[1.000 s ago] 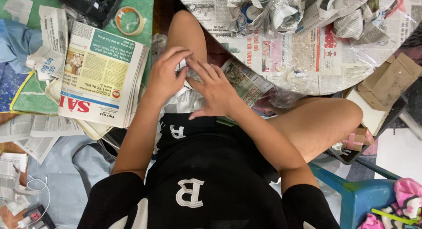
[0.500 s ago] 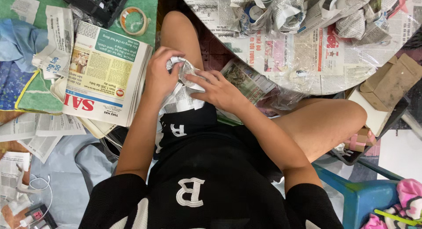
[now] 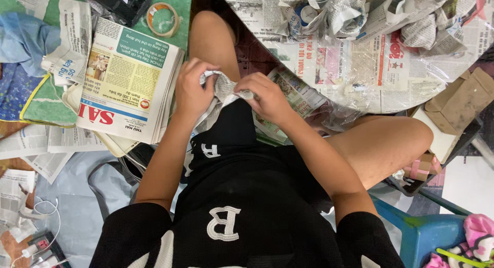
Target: The person sits cross-legged and wraps individual ceramic cups with newspaper sheets. They fold the paper around each cup, tuck the edges, and place the wrapped items into a black plastic crate. The process is repeated for multiple cups.
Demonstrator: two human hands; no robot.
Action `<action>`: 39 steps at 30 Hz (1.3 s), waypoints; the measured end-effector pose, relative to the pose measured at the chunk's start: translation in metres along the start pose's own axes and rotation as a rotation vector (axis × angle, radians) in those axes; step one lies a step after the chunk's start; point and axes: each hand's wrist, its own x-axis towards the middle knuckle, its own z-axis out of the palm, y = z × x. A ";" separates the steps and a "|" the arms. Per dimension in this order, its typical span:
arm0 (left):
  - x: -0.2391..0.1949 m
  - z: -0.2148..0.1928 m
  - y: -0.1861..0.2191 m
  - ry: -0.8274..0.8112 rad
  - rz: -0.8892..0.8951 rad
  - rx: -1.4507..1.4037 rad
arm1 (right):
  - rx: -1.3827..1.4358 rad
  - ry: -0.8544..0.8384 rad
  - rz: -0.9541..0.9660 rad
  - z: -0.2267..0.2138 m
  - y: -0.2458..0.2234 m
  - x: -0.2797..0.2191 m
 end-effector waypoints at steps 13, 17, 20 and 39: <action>-0.002 0.005 0.004 -0.120 0.166 -0.208 | -0.112 0.282 0.210 0.034 0.008 0.013; -0.004 -0.001 0.003 -0.243 0.162 -0.298 | 0.018 0.260 0.361 0.029 0.011 0.012; -0.005 0.000 0.005 -0.269 0.137 -0.284 | -0.005 0.260 0.452 0.028 0.016 0.009; -0.004 0.015 0.004 -0.166 0.056 -0.282 | -0.074 -0.056 -0.016 -0.005 0.012 0.001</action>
